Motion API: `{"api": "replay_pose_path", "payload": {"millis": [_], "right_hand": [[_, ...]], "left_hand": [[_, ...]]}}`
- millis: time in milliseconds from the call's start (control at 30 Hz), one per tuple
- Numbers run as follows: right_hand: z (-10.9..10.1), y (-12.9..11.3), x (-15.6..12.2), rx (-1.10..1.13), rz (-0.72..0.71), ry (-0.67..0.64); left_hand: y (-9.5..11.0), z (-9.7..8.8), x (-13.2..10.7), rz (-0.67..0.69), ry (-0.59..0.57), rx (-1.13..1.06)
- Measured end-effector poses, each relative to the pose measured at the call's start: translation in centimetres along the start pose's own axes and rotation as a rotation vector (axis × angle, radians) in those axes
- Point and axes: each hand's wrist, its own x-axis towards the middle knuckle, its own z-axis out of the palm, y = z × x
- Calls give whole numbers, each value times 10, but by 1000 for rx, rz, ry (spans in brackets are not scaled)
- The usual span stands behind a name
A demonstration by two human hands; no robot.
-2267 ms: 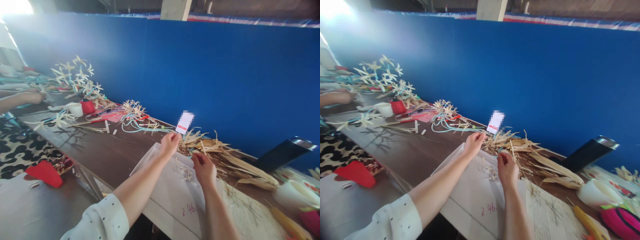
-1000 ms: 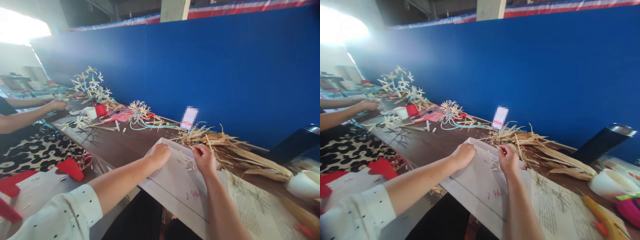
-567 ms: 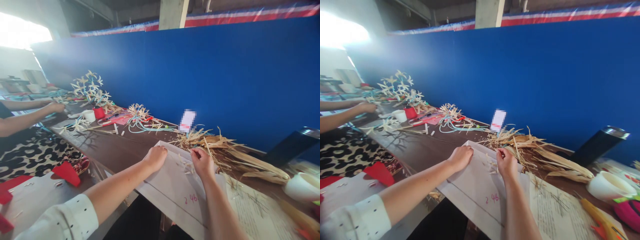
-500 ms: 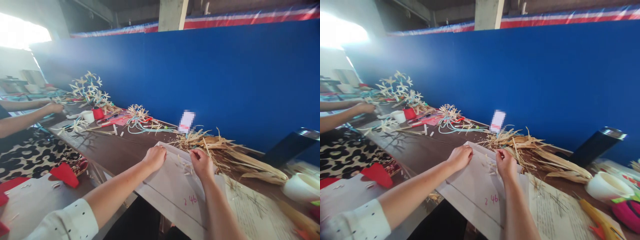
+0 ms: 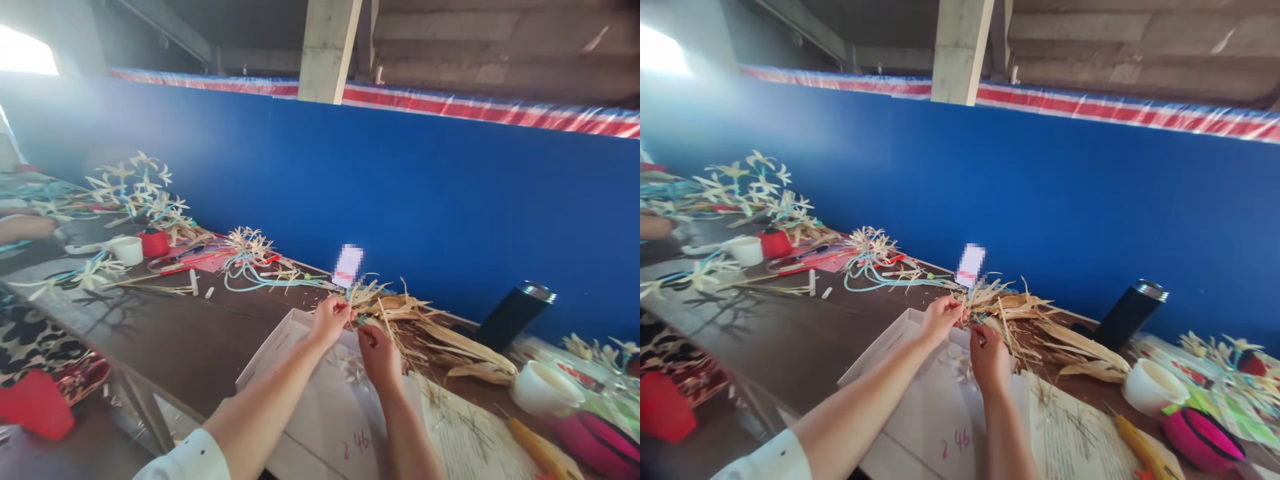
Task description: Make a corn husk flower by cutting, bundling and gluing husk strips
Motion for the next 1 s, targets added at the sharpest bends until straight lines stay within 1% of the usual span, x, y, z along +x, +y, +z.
{"api": "replay_pose_path", "payload": {"millis": [100, 133, 200, 300, 433, 533, 600, 667, 867, 933, 1000], "right_hand": [[0, 1, 2, 78, -22, 30], [-1, 1, 3, 112, -16, 45], [-3, -1, 5, 188, 17, 64], [-6, -5, 6, 317, 90, 67], [-6, -9, 5, 487, 198, 24], [-4, -11, 4, 670, 289, -9], [-4, -12, 3, 783, 331, 5], [-4, -14, 3, 851, 355, 13], [-6, -15, 3, 913, 398, -25], [-6, -14, 3, 924, 413, -14], [-6, -14, 4, 934, 432, 1]], "left_hand": [[-16, -5, 0, 75, -16, 48], [-21, -7, -1, 90, -32, 89], [-27, -8, -5, 145, -29, 193], [-26, -8, -12, 225, -46, 310], [-20, -5, -18, 274, -90, 347], [-17, -5, -20, 271, -115, 370], [-15, -6, -21, 266, -136, 384], [-14, -6, -22, 265, -162, 393], [-15, -3, -21, 240, -223, 368], [-17, -3, -19, 209, -269, 312], [-17, -3, -18, 146, -322, 239]]}}
